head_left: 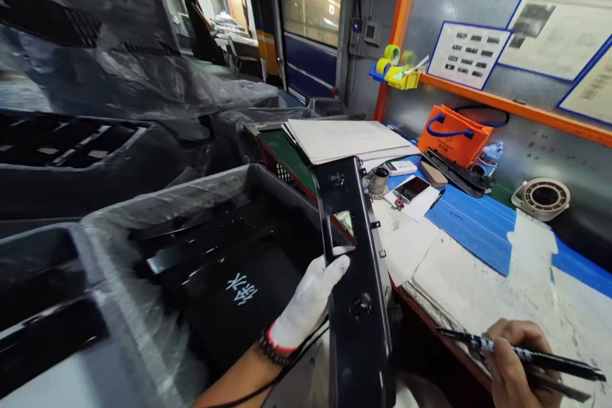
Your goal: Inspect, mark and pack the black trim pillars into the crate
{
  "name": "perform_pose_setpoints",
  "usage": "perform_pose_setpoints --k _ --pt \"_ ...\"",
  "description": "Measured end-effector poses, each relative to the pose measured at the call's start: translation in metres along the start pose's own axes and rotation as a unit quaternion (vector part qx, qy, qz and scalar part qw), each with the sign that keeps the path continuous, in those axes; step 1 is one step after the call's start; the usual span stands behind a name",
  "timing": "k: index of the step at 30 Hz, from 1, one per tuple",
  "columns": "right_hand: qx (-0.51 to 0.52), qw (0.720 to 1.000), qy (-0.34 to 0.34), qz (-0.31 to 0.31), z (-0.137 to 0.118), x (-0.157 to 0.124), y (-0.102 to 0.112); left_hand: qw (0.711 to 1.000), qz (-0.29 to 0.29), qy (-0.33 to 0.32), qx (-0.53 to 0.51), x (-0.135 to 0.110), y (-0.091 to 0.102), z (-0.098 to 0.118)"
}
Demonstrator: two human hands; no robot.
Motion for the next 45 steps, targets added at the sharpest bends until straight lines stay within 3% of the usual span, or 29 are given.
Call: perform_pose_setpoints --k 3,5,9,13,16,20,27,30,34,41,45 --pt "-0.051 0.998 -0.037 -0.026 0.005 -0.012 0.004 0.998 -0.055 0.002 -0.001 0.0 -0.01 0.003" --pt "-0.09 0.992 -0.049 -0.074 0.01 -0.015 0.0 0.997 -0.073 -0.003 0.01 -0.001 -0.014 0.005" --pt "-0.128 0.973 0.0 -0.194 0.017 -0.013 -0.019 0.995 -0.091 -0.019 0.027 -0.002 -0.016 0.006" --pt "-0.17 0.96 0.056 -0.217 0.021 -0.007 -0.029 0.993 -0.097 -0.02 0.061 -0.004 -0.012 0.005" --pt "-0.222 0.956 0.1 -0.164 0.016 0.002 -0.024 0.99 -0.116 -0.001 0.086 -0.006 -0.012 0.004" --pt "-0.179 0.978 0.076 -0.075 0.005 0.018 -0.02 0.976 -0.163 0.011 0.142 -0.012 -0.019 0.0" --pt "-0.141 0.98 0.099 -0.099 0.005 0.037 -0.051 0.951 -0.222 -0.008 0.215 -0.021 -0.03 -0.009" --pt "-0.158 0.979 0.103 -0.082 0.01 0.047 -0.046 0.949 -0.225 0.003 0.22 -0.022 -0.029 -0.009" --pt "-0.156 0.983 0.097 -0.008 0.006 0.064 -0.037 0.945 -0.23 0.009 0.233 -0.025 -0.033 -0.004" --pt "-0.125 0.985 0.111 -0.044 -0.004 0.097 -0.071 0.94 -0.264 0.055 0.211 -0.031 -0.04 -0.011" --pt "-0.114 0.988 0.107 -0.005 0.006 0.107 -0.055 0.937 -0.265 0.053 0.22 -0.03 -0.034 -0.014"
Point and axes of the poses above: each hand's wrist, its own x-axis towards the middle knuckle, its own y-axis out of the back of the hand, z = x × y, the point moved 5 cm from there along x, towards the middle knuckle, and after that the axes turned 1 degree about -y, right-handed, at the moved point
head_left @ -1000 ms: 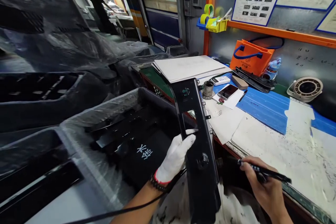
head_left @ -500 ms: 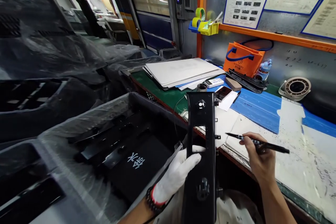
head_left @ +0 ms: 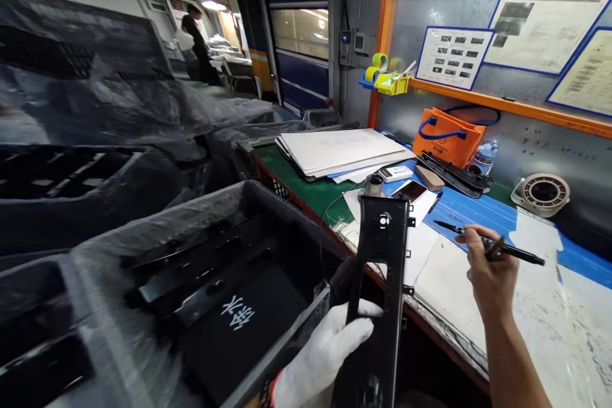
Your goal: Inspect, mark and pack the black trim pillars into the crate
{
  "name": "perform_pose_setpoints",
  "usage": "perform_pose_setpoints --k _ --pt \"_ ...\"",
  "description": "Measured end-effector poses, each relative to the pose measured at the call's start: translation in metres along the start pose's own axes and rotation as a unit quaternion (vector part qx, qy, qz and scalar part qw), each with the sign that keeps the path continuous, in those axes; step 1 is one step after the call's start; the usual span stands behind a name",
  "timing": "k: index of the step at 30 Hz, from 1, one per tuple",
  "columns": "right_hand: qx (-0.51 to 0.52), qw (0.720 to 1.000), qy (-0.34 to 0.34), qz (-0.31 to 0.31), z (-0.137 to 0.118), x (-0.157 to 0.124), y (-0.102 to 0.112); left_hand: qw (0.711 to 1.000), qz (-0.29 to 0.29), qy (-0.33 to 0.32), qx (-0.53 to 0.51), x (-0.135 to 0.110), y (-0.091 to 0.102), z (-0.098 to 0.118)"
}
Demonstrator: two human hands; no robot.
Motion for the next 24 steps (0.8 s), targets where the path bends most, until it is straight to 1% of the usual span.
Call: perform_pose_setpoints --k 1,2,4,6,8,9,11,13,15,17,20,21,24 --pt "0.019 1.0 -0.007 0.006 0.003 -0.002 0.005 1.0 0.007 -0.006 0.006 0.0 0.001 0.001" --pt "0.044 0.999 -0.015 -0.003 0.004 -0.007 0.008 1.0 0.013 -0.011 0.011 0.001 0.002 0.002" --pt "0.083 0.995 -0.016 -0.048 0.0 -0.02 0.009 0.999 0.029 -0.024 0.018 0.002 0.003 0.005" --pt "0.066 0.993 0.001 -0.094 -0.01 -0.038 0.005 0.998 0.041 -0.035 0.023 0.004 0.002 0.009" --pt "0.019 0.991 0.036 -0.126 -0.023 -0.056 -0.003 0.998 0.043 -0.044 0.023 0.005 0.001 0.012" --pt "0.001 0.989 0.054 -0.134 -0.028 -0.064 -0.007 0.998 0.04 -0.046 0.021 0.005 0.0 0.013" --pt "0.002 0.987 0.072 -0.142 -0.034 -0.078 -0.017 0.998 0.036 -0.049 0.014 0.003 -0.001 0.015" --pt "0.024 0.989 0.049 -0.141 -0.031 -0.089 -0.025 0.997 0.045 -0.062 0.014 0.001 0.0 0.017" --pt "0.039 0.989 0.016 -0.142 -0.023 -0.099 -0.031 0.994 0.064 -0.083 0.016 -0.001 0.003 0.019" --pt "0.033 0.985 0.006 -0.167 -0.013 -0.107 -0.035 0.992 0.069 -0.105 0.005 -0.001 0.005 0.02" --pt "0.018 0.976 0.042 -0.212 -0.003 -0.114 -0.037 0.99 0.043 -0.13 -0.024 -0.001 0.004 0.02" --pt "0.016 0.974 0.059 -0.219 -0.002 -0.116 -0.037 0.99 0.043 -0.135 -0.024 -0.001 0.003 0.02" --pt "0.004 0.972 0.102 -0.211 -0.004 -0.117 -0.038 0.988 0.081 -0.127 0.008 -0.003 0.005 0.019"
Point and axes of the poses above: each hand's wrist, its own x-axis towards the middle knuckle, its own y-axis out of the back of the hand, z = x × y, the point moved 5 cm from there along x, towards the middle knuckle, and after that the axes turned 1 degree about -y, right-handed, at the moved point
